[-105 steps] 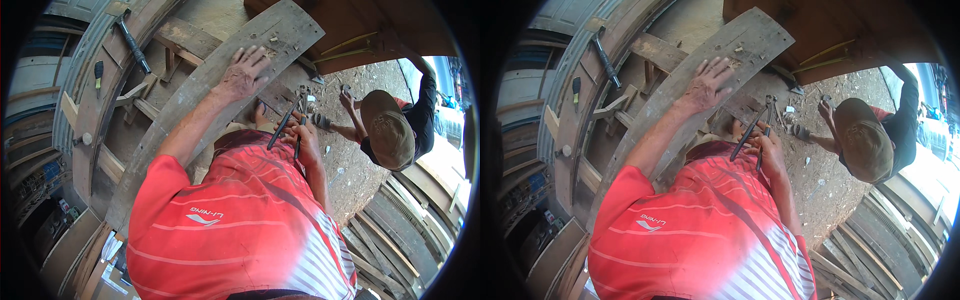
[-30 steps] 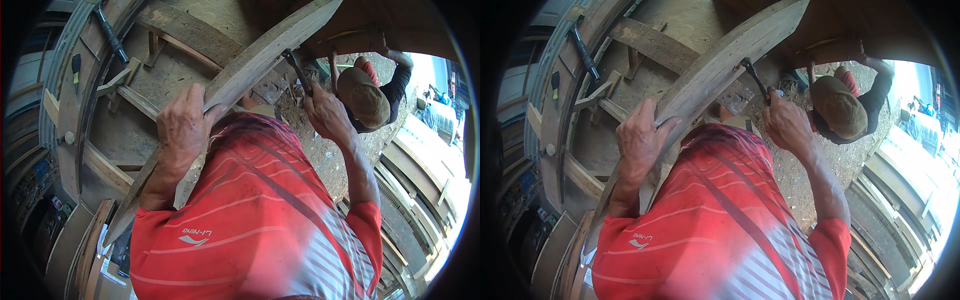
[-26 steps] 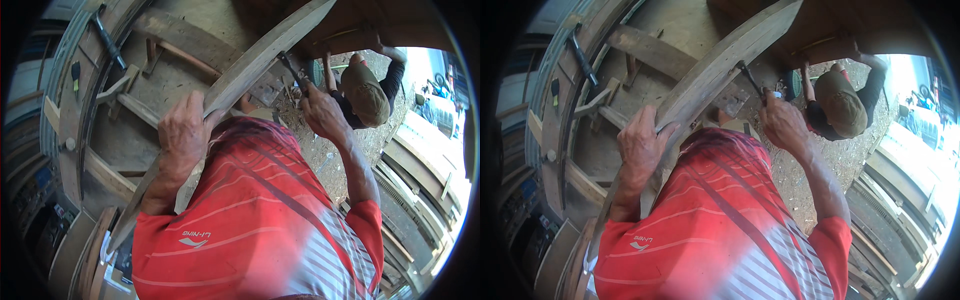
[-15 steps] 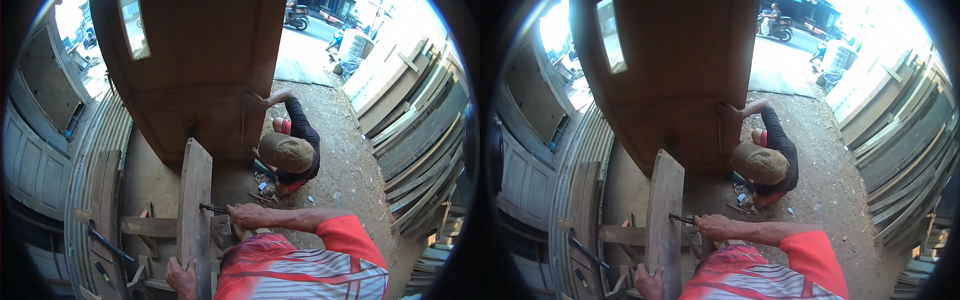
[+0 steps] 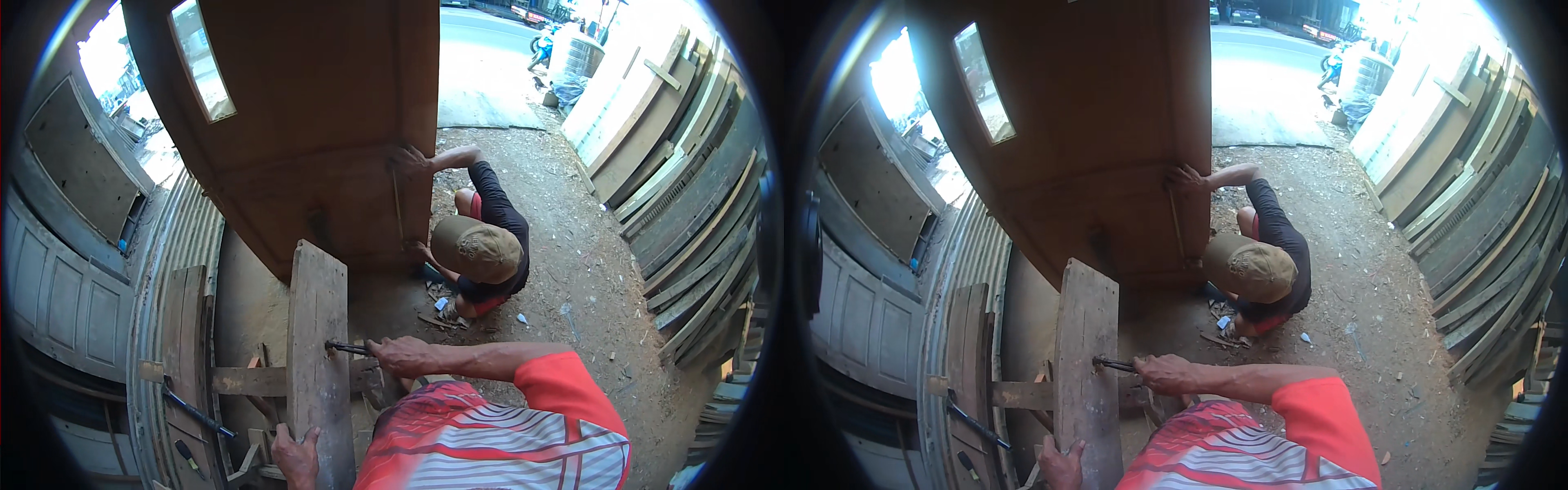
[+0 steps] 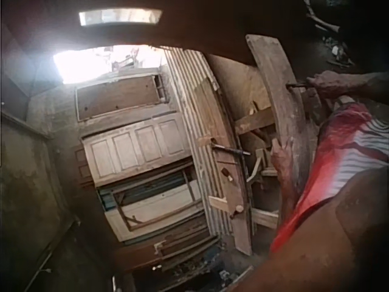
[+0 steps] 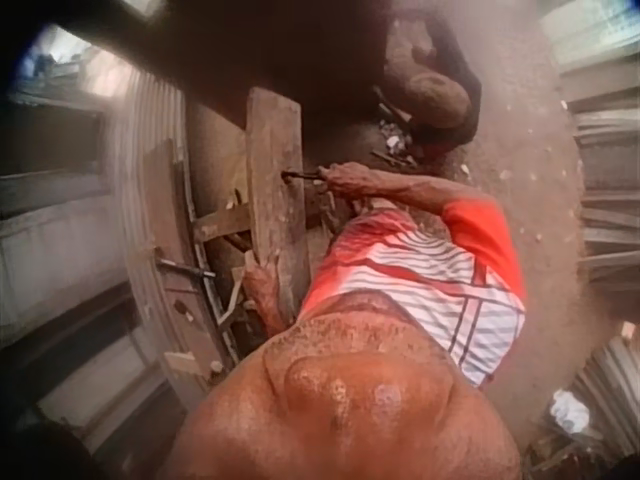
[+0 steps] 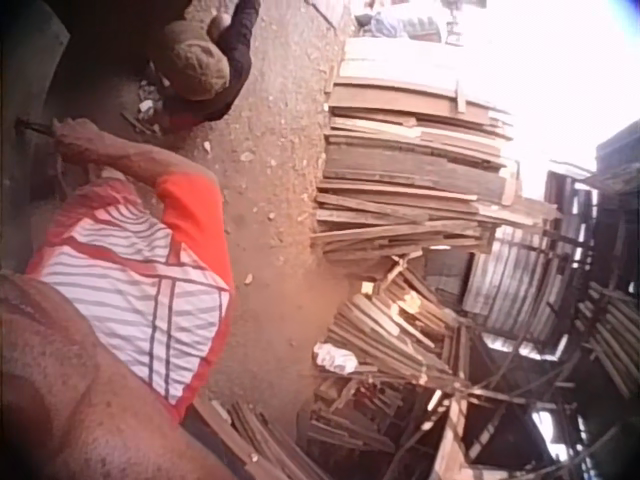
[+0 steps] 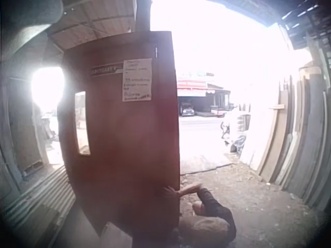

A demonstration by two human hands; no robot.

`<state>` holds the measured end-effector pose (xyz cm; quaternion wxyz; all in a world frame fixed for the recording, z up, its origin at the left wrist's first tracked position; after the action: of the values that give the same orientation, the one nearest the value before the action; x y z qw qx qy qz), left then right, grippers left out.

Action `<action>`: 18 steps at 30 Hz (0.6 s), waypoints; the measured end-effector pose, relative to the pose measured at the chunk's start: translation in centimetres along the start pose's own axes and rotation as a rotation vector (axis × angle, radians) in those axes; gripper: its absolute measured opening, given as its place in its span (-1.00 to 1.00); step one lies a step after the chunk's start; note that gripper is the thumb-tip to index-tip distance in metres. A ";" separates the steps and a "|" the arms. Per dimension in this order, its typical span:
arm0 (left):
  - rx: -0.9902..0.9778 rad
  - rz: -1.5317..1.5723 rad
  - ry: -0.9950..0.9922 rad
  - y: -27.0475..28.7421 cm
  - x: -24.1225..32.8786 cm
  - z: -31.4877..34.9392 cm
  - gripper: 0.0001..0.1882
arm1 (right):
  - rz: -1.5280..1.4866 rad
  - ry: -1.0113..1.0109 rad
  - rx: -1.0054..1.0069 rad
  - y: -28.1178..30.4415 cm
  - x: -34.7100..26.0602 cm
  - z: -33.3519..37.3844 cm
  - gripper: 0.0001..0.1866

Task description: The person uses a pair of pincers to grip and pry a nail out of a wooden board, then uses a hammer to tap the remaining part of the nail and continues prying it with the pincers until it is removed.

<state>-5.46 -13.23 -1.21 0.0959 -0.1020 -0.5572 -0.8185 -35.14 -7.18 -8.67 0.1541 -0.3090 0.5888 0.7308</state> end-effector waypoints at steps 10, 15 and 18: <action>0.138 0.203 -0.113 0.0 -1.2 -0.8 -0.47 | 0.105 -0.043 -0.007 -0.8 0.8 -0.6 -0.48; 0.093 0.178 -0.061 0.2 -1.0 -1.4 -0.45 | 0.050 -0.058 -0.039 -1.3 1.6 -1.3 -0.48; 0.098 0.175 -0.051 -0.1 -1.5 -1.2 -0.42 | 0.031 -0.029 -0.028 -1.3 1.5 -1.2 -0.47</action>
<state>-4.09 -14.22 -2.10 0.1576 -0.1663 -0.5878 -0.7759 -35.17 -8.21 -10.72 0.1469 -0.2913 0.5811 0.7456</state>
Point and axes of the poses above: each hand's wrist, its own z-axis away from the middle knuckle, its own y-axis out of the back of the hand, x = y × z, the point moved 8 cm from there along -z, towards the middle knuckle, and after that the axes turned 14 degrees about y, right-handed, at the moved point
